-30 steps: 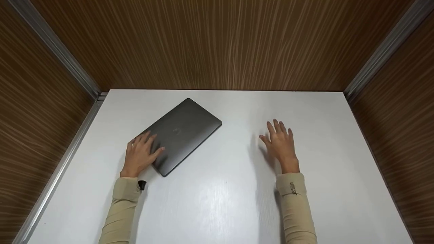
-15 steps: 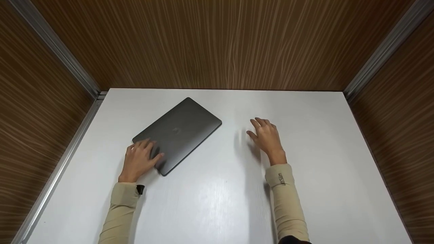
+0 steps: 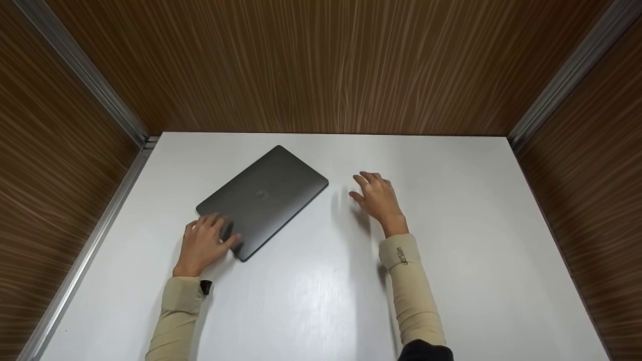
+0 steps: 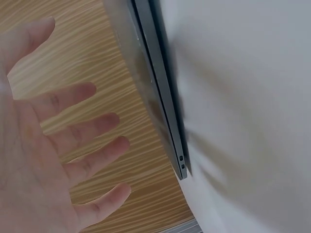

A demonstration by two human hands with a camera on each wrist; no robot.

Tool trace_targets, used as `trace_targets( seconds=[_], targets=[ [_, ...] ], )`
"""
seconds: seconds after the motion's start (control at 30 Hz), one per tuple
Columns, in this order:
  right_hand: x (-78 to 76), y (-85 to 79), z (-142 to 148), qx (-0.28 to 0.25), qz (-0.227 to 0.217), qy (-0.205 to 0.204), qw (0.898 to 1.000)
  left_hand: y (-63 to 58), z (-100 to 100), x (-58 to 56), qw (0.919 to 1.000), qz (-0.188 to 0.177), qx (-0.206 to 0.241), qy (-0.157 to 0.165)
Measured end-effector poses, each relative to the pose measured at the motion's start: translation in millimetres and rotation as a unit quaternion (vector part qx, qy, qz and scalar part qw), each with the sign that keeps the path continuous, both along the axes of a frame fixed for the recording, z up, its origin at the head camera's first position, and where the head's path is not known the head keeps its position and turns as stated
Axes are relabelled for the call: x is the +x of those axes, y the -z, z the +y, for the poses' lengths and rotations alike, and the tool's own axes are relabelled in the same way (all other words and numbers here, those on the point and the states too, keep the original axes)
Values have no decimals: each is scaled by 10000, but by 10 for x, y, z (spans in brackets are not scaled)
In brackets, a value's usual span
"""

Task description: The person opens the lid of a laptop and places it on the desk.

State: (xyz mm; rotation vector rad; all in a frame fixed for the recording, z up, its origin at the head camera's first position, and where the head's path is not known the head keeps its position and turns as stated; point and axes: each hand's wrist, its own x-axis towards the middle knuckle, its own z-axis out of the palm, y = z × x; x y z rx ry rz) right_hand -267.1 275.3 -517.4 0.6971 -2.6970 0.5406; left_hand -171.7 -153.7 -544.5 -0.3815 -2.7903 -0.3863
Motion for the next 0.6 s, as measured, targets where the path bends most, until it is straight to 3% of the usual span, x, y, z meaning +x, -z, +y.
trace_targets(
  seconds=[0.6],
  targets=[
    [-131, 15, -272, -74, -423, -72, 9991, 43, 16, 144, 9997, 149, -76, -162]
  ],
)
